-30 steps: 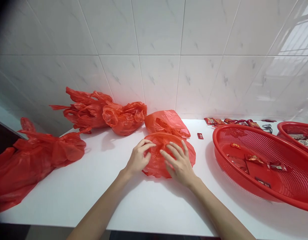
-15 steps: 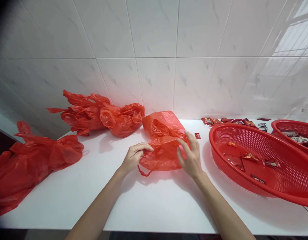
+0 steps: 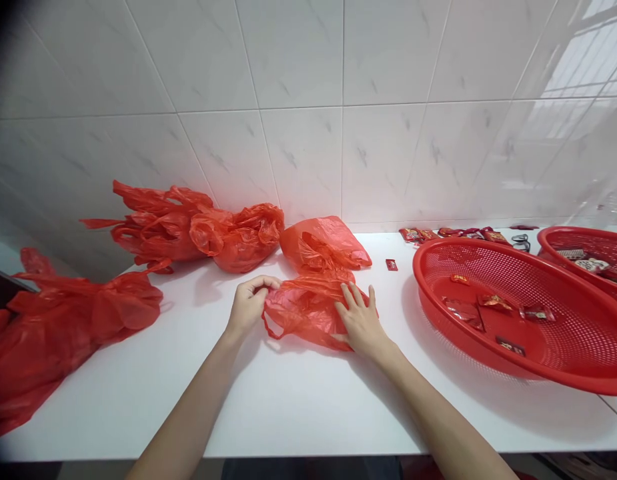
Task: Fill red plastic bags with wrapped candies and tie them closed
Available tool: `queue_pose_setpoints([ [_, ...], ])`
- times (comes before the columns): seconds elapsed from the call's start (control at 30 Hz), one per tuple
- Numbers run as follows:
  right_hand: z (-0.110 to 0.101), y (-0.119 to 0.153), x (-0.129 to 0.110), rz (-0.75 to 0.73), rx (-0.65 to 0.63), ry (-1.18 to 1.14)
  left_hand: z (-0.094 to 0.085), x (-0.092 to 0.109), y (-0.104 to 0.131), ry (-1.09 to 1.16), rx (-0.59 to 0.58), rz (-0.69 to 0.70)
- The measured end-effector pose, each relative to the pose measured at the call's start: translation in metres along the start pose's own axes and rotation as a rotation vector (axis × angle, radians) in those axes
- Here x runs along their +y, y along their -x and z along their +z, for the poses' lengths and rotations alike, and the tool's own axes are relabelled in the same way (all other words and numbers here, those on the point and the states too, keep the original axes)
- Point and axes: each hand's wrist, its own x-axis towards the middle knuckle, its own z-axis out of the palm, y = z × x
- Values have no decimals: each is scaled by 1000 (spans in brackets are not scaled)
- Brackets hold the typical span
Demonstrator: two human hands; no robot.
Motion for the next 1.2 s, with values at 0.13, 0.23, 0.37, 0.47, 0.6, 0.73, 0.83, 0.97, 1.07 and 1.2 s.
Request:
queue_pose_setpoints([
  [0.13,-4,0,-3,116,-116,1,10,2,11,-264,195,453],
  [0.23,-8,-1,-7,153,-170,-39,25,5,25,-276,-35,718],
  [0.37,-9,-1,-7,170,-220,-88,43,3,38,-549,-414,538],
  [0.47,-9,0,-4,207,-239,-87,42,0,38,-761,-500,266],
  [0.6,-15,2,6,307,-307,-97,27,4,32,-827,-567,175],
  [0.73,-21,1,21,461,-322,-107,15,8,25,-804,-574,136],
  [0.83,-24,0,27,517,-267,-106,10,6,21,-797,-527,124],
  [0.97,-28,-4,28,458,-73,-140,10,3,19,-805,-406,159],
  [1.07,-29,-6,26,362,70,-201,14,0,19,-790,-346,161],
  [1.2,-26,-5,19,246,130,-281,22,-6,19,-812,-340,128],
])
